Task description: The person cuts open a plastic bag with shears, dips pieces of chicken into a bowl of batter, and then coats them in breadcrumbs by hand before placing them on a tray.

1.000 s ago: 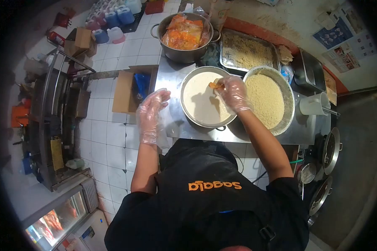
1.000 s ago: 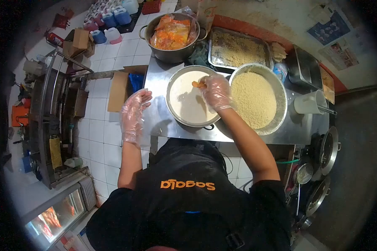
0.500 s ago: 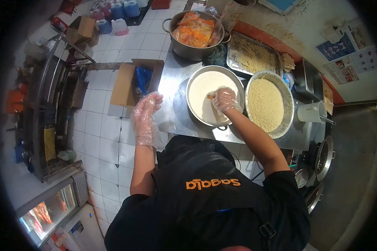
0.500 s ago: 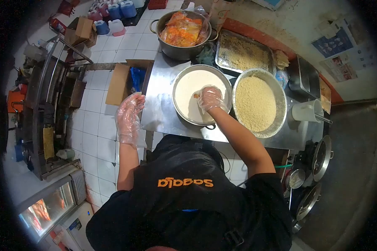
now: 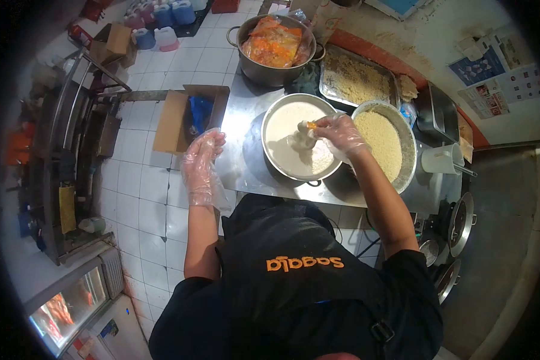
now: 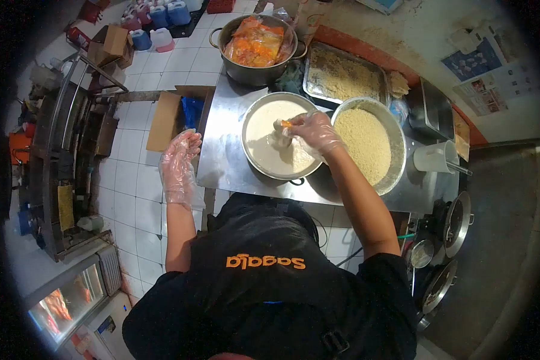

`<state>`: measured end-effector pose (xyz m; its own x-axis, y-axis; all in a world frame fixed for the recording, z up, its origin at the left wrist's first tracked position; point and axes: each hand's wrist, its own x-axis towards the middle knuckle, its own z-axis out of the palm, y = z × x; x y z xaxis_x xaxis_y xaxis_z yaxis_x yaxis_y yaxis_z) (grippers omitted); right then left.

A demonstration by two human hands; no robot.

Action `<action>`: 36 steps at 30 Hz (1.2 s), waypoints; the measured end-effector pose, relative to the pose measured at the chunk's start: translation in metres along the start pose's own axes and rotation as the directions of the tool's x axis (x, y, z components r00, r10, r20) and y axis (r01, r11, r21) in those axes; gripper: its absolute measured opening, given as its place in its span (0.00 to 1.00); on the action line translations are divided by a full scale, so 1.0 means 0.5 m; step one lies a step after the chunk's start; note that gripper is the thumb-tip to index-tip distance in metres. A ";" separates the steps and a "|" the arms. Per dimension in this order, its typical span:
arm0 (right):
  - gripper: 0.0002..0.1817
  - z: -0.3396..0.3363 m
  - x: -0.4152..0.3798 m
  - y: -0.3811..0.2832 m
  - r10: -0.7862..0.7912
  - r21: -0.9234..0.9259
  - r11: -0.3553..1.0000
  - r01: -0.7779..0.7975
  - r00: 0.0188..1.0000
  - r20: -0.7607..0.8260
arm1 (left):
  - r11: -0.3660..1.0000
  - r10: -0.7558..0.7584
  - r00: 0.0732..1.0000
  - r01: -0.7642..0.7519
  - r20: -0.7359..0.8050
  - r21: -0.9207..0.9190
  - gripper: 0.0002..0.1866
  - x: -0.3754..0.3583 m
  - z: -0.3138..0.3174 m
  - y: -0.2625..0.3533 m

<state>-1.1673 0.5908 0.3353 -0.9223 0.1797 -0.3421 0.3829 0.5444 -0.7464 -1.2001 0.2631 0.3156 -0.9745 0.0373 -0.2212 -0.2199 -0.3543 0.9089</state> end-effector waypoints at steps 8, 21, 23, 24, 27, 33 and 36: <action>0.15 0.012 0.016 0.048 0.097 -0.246 0.962 -0.121 0.989 -0.108 | 1.000 0.010 1.000 -0.011 0.020 0.020 0.14 0.005 0.006 -0.008; 0.21 0.115 0.114 0.169 -0.133 -0.786 0.610 -0.104 0.964 -0.230 | 1.000 0.019 1.000 -0.019 -0.008 0.020 0.14 -0.004 -0.009 0.000; 0.20 0.118 0.123 0.182 -0.130 -0.787 0.608 -0.108 0.964 -0.233 | 1.000 0.024 1.000 -0.024 -0.007 0.010 0.14 -0.006 -0.015 -0.002; 0.20 0.117 0.122 0.175 -0.126 -0.787 0.607 -0.115 0.963 -0.238 | 1.000 0.030 1.000 -0.030 -0.003 0.002 0.14 -0.006 -0.017 -0.002; 0.19 0.104 0.111 0.161 -0.162 -0.742 0.665 -0.081 0.954 -0.250 | 1.000 0.025 0.999 -0.025 -0.028 0.008 0.14 -0.010 -0.020 0.001; 0.18 0.101 0.110 0.151 -0.157 -0.764 0.641 -0.073 0.962 -0.224 | 1.000 0.017 0.999 -0.017 -0.030 0.017 0.15 -0.010 -0.021 0.000; 0.18 0.120 0.127 0.176 -0.189 -0.754 0.654 -0.051 0.955 -0.229 | 1.000 0.010 1.000 -0.009 -0.027 0.018 0.15 -0.013 -0.016 0.004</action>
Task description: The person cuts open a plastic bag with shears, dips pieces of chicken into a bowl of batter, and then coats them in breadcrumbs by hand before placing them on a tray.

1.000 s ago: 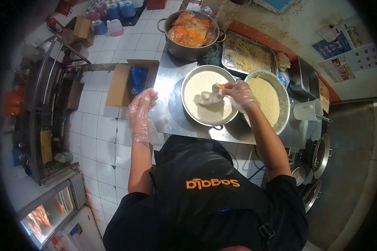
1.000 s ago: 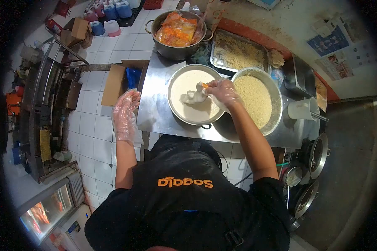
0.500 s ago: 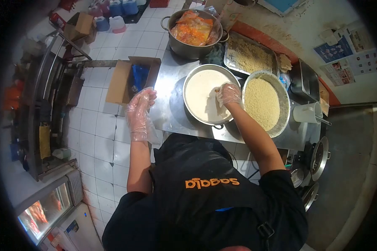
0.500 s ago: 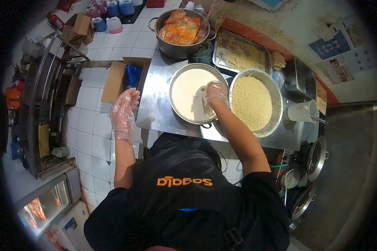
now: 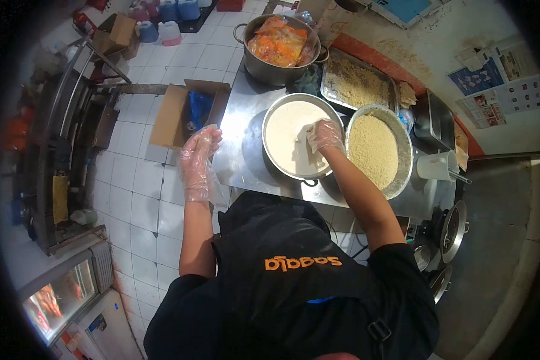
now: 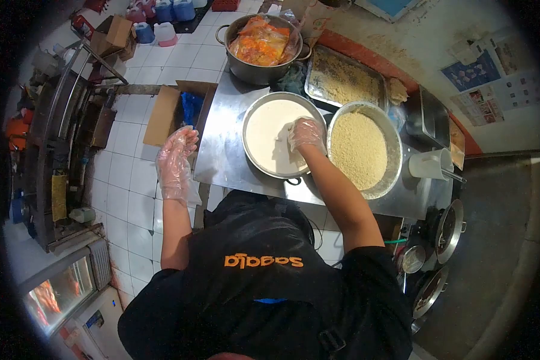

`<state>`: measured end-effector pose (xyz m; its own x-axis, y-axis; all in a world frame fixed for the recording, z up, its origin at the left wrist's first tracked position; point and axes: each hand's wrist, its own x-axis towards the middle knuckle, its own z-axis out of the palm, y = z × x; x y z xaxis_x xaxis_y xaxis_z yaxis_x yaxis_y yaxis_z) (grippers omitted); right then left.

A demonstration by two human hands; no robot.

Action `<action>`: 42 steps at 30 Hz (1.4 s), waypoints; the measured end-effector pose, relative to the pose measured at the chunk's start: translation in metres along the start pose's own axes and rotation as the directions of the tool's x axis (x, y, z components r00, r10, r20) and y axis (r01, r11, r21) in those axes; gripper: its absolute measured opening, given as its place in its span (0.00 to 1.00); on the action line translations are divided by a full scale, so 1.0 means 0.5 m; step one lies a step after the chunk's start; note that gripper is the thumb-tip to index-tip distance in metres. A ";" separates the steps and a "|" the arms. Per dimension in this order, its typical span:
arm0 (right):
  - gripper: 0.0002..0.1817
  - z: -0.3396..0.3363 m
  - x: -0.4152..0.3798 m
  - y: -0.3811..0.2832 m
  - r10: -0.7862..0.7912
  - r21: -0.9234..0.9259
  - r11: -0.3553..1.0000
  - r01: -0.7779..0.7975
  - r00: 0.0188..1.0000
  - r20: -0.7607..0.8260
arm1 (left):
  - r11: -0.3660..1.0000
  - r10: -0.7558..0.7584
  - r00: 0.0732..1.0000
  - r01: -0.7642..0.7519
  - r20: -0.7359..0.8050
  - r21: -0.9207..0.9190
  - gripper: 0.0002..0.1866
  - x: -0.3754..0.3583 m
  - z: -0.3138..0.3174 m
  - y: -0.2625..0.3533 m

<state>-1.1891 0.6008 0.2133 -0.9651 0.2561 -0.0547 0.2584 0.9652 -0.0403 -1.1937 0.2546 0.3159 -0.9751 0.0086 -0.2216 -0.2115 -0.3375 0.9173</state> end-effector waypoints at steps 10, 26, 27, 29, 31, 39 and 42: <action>0.16 -0.193 -0.035 -0.023 0.022 0.384 0.922 -0.049 0.997 0.074 | 1.000 0.031 0.999 -0.031 -0.008 0.003 0.15 -0.003 -0.021 -0.008; 0.08 -0.485 -0.101 -0.033 -0.169 0.402 0.822 0.404 0.846 -0.505 | 1.000 0.012 1.000 -0.011 0.022 -0.024 0.16 0.001 0.004 0.004; 0.08 -0.447 -0.100 -0.039 -0.181 0.451 0.778 0.437 0.844 -0.504 | 1.000 0.017 1.000 -0.017 0.014 -0.025 0.16 -0.002 0.003 0.004; 0.06 -0.344 -0.098 -0.056 -0.076 0.576 0.769 0.277 0.934 -0.348 | 1.000 0.014 1.000 -0.014 0.007 -0.021 0.16 -0.003 -0.005 -0.004; 0.08 -0.264 -0.088 -0.053 -0.087 0.442 0.856 0.267 0.919 -0.385 | 0.999 0.025 1.000 -0.025 -0.003 -0.023 0.16 0.001 -0.005 -0.006; 0.14 -0.212 -0.101 -0.039 0.017 0.509 0.853 0.117 0.968 -0.250 | 1.000 0.018 1.000 -0.018 0.007 0.016 0.16 -0.009 -0.009 -0.017; 0.13 -0.198 -0.108 -0.035 0.008 0.438 0.878 0.194 0.908 -0.419 | 1.000 0.012 1.000 -0.012 0.018 0.000 0.16 -0.010 -0.002 -0.024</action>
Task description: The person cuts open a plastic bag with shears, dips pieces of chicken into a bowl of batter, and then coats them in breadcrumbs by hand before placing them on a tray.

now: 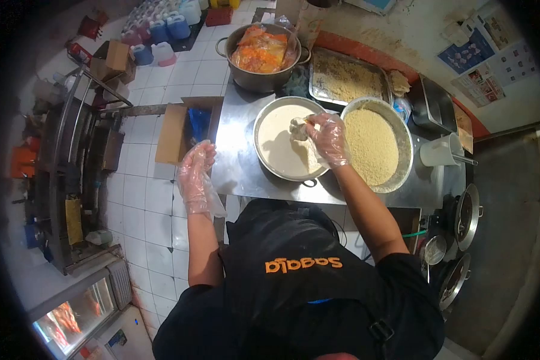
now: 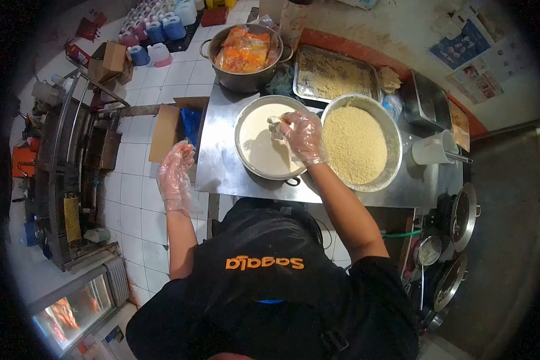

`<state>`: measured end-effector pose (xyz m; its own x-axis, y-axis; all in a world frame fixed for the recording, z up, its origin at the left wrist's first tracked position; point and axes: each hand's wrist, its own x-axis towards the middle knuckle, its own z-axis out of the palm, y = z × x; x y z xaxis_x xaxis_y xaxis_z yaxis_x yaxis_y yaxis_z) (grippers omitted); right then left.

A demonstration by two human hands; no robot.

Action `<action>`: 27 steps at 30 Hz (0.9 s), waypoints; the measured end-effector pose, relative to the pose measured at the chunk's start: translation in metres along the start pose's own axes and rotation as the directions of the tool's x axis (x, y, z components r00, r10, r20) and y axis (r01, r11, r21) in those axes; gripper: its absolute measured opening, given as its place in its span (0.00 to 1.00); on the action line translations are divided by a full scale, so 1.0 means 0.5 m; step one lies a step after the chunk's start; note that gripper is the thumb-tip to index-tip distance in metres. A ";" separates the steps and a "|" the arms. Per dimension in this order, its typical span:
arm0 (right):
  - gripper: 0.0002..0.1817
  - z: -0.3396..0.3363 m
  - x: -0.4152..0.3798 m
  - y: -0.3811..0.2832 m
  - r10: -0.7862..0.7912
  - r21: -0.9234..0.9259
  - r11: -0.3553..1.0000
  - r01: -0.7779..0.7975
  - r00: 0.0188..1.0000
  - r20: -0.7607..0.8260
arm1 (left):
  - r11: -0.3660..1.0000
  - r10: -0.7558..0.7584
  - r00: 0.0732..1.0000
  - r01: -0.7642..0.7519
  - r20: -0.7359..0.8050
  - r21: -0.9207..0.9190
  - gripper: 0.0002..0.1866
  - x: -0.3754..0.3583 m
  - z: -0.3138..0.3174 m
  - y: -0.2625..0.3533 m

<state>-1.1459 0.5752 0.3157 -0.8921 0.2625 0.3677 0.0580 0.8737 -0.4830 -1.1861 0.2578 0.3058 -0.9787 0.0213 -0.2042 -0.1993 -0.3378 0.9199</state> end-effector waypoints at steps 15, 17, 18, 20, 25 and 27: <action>0.11 -0.004 -0.002 0.021 0.012 0.072 0.997 -0.010 0.999 -0.039 | 0.999 0.013 1.000 -0.013 0.001 0.045 0.17 -0.012 0.046 -0.003; 0.12 0.001 -0.005 0.029 0.007 0.045 0.999 -0.004 0.998 -0.058 | 0.999 0.009 1.000 -0.009 -0.003 0.039 0.17 -0.014 0.047 -0.005; 0.11 -0.006 -0.002 0.022 0.000 0.057 0.998 0.004 0.997 -0.073 | 0.999 0.006 1.000 -0.006 -0.006 0.034 0.18 -0.014 0.047 -0.005; 0.11 -0.010 -0.003 0.018 -0.008 0.071 0.997 0.014 0.996 -0.089 | 1.000 0.010 1.000 -0.010 -0.012 0.023 0.18 -0.021 0.049 -0.006; 0.11 -0.015 0.004 0.031 0.004 0.117 0.993 0.012 0.991 -0.137 | 1.000 0.019 1.000 -0.018 -0.022 0.020 0.18 -0.034 0.057 0.003; 0.12 -0.020 0.011 0.056 0.085 0.224 0.973 -0.062 0.992 -0.096 | 0.999 0.011 0.999 -0.010 -0.034 0.036 0.18 -0.038 0.053 -0.005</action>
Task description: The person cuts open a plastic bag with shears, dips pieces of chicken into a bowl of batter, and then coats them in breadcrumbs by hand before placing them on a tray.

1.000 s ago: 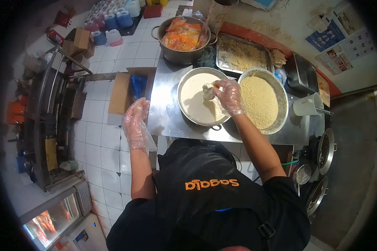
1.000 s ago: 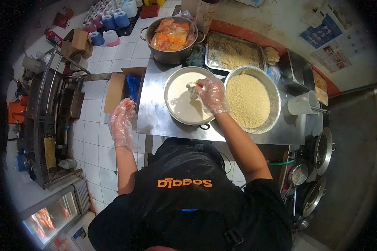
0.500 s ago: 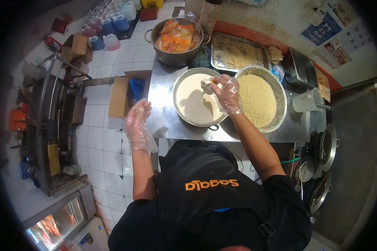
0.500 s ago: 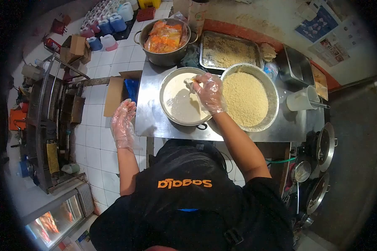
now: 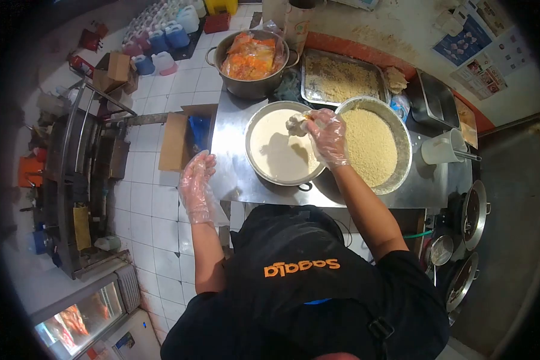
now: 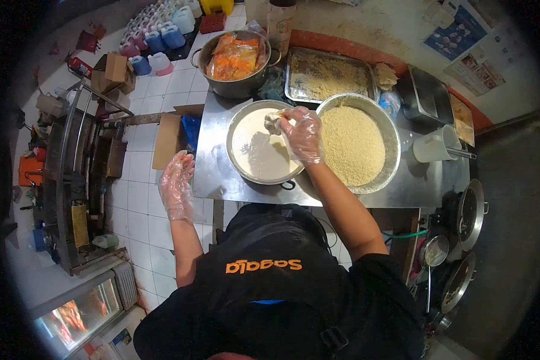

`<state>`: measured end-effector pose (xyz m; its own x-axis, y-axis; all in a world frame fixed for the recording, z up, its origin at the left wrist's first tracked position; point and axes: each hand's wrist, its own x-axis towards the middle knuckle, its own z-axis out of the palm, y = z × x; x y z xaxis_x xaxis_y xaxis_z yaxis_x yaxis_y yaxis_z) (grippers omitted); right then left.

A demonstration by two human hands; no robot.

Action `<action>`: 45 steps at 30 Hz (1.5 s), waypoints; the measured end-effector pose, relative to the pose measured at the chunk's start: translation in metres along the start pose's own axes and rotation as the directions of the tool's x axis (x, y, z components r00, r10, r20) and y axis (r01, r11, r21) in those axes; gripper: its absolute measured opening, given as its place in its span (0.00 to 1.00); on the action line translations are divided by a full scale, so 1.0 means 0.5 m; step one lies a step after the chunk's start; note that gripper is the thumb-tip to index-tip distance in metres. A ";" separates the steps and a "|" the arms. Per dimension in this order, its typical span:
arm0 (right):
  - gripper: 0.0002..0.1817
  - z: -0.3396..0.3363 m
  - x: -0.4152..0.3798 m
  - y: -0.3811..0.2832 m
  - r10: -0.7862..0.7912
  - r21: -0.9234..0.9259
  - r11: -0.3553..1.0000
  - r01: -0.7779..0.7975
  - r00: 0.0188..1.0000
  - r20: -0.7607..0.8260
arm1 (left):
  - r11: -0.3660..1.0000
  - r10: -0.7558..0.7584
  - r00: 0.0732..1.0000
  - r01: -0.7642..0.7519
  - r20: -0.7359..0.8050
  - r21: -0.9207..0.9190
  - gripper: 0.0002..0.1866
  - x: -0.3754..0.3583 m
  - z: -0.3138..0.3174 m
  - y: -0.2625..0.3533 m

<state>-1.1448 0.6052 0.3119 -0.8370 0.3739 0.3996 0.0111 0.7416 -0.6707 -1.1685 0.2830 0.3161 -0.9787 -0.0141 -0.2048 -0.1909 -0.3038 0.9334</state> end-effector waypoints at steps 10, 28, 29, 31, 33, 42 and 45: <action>0.14 -0.213 0.039 0.127 0.412 0.613 0.719 -0.327 0.911 0.003 | 0.998 -0.056 0.998 0.056 0.021 0.007 0.18 -0.031 0.067 -0.032; 0.19 -0.253 -0.106 0.287 0.447 0.276 0.855 -0.439 0.894 0.039 | 0.925 -0.334 0.814 0.380 0.474 -0.001 0.22 -0.203 0.502 -0.194; 0.17 -0.286 -0.113 0.309 0.489 0.244 0.849 -0.469 0.872 -0.025 | 0.925 -0.337 0.816 0.381 0.470 0.002 0.22 -0.213 0.522 -0.221; 0.16 -0.325 -0.119 0.350 0.531 0.220 0.836 -0.503 0.843 -0.087 | 0.924 -0.344 0.836 0.382 0.427 -0.004 0.32 -0.230 0.560 -0.278; 0.12 -0.337 -0.115 0.385 0.725 -0.330 0.680 -0.655 0.668 0.167 | 0.870 -0.492 0.805 0.470 0.331 0.152 0.33 -0.245 0.597 -0.304; 0.14 -0.273 -0.138 0.395 0.797 0.270 0.279 -0.922 0.379 0.470 | 0.638 -0.767 0.629 0.727 0.124 0.254 0.20 -0.212 0.692 -0.393; 0.14 -0.321 -0.110 0.352 0.745 0.496 -0.003 -0.868 0.329 0.580 | 0.693 -0.710 0.665 0.719 0.230 0.062 0.20 -0.220 0.695 -0.340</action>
<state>-1.0091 0.8046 0.2720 -0.5845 0.3523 -0.7309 0.4551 -0.6035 -0.6547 -1.0545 0.6670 0.2824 -0.5327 0.4254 -0.7316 -0.8402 -0.1617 0.5177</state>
